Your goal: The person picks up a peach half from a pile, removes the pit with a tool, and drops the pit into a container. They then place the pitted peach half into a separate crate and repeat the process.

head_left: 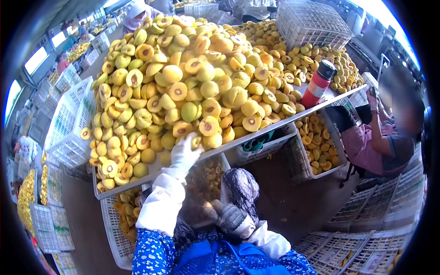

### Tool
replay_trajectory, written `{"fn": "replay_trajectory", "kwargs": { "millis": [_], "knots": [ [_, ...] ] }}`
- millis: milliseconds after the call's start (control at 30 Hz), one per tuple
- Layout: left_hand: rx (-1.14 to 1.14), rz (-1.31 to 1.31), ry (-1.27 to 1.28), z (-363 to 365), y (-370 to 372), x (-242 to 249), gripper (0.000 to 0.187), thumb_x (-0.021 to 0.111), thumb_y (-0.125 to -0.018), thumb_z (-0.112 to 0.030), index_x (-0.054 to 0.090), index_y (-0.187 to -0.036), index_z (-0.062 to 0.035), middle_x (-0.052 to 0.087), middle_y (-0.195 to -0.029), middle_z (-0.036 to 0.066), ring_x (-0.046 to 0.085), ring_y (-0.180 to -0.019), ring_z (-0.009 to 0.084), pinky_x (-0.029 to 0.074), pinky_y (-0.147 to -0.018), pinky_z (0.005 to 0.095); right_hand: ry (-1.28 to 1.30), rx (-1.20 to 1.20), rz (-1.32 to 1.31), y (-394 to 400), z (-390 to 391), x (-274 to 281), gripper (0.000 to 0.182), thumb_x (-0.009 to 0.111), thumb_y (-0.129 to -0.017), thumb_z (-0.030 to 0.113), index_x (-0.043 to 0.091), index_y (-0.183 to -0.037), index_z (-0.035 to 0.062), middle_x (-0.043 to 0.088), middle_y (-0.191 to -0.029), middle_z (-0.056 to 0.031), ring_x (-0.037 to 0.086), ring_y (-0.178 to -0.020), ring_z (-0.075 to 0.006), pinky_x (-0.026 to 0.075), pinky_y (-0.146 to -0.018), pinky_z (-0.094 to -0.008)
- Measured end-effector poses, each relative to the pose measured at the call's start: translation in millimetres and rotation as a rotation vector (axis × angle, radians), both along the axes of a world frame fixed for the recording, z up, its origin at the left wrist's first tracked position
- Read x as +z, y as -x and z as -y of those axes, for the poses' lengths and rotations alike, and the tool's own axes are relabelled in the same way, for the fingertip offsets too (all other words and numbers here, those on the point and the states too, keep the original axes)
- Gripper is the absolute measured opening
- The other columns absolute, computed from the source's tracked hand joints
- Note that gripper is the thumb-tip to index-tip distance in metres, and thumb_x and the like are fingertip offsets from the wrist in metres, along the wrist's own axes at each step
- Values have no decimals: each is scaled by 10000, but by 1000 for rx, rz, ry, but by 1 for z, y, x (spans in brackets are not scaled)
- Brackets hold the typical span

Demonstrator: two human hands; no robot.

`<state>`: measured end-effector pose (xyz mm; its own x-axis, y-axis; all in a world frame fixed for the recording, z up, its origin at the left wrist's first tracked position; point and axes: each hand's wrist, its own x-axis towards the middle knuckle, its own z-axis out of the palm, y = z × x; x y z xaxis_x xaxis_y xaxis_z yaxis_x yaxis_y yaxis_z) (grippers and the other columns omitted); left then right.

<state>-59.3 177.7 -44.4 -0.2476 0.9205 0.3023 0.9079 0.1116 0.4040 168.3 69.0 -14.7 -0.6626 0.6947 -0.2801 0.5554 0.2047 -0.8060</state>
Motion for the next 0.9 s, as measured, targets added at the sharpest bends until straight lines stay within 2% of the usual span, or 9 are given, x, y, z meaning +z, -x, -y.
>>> {"fn": "replay_trajectory", "kwargs": {
  "millis": [67,133,167,333,467,567,633,733,900],
  "knots": [
    [-31,416,-310,-5,24,-30,392,659,-786,-227,529,-1144,-138,628,-818,70,625,-706,238,515,-653,338,86,-131,-258,-3,-6,-2,362,474,-927,387,578,-1033,56,623,-801,-202,607,-766,-354,458,-681,-396],
    [109,1324,-193,29,11,28,304,623,-824,-184,500,-1096,-124,617,-798,78,599,-564,184,491,-501,294,202,-231,-330,-2,-13,24,320,487,-933,352,595,-977,54,607,-740,-173,598,-685,-300,449,-641,-368],
    [108,1412,-223,43,9,33,295,614,-831,-173,478,-1086,-116,612,-792,90,581,-521,172,463,-456,267,131,-237,-386,1,-14,7,333,463,-946,353,601,-923,50,580,-691,-156,577,-639,-248,443,-606,-354],
    [120,1788,-244,96,-2,22,229,605,-829,-171,512,-1012,-69,602,-748,108,597,-530,203,482,-511,283,-94,-207,-449,32,-10,-21,246,523,-905,296,577,-937,58,579,-675,-196,587,-645,-373,430,-559,-441],
    [65,1378,-289,124,-6,-1,209,565,-857,-182,545,-1014,-45,585,-866,127,613,-700,199,506,-627,289,-631,104,-307,39,-4,-30,272,495,-866,66,549,-1130,25,557,-912,-194,584,-709,-338,466,-586,-392],
    [24,333,-286,140,-10,-6,241,476,-913,-224,536,-1036,-26,536,-1009,117,569,-885,180,499,-730,283,-442,9,-293,49,-2,-25,276,452,-900,238,544,-1077,48,571,-817,-232,582,-656,-389,453,-564,-476],
    [48,1031,-398,139,-27,1,250,477,-908,-238,541,-1032,-31,538,-1000,105,573,-871,182,501,-730,282,-388,-78,-225,53,1,-29,363,413,-926,368,521,-995,29,590,-721,-257,590,-653,-420,442,-581,-529],
    [31,1587,-452,138,-43,20,312,504,-886,-296,553,-1016,-17,563,-947,88,585,-845,186,507,-722,282,-300,-114,-133,57,2,-30,394,405,-924,405,490,-959,22,589,-683,-267,591,-670,-432,442,-602,-534],
    [188,1689,-510,135,-54,4,309,513,-896,-296,560,-982,-3,595,-883,93,588,-775,178,503,-691,285,-210,-150,-110,61,12,-38,391,393,-928,413,476,-956,32,587,-664,-264,587,-656,-433,440,-588,-534]
  ]
}}
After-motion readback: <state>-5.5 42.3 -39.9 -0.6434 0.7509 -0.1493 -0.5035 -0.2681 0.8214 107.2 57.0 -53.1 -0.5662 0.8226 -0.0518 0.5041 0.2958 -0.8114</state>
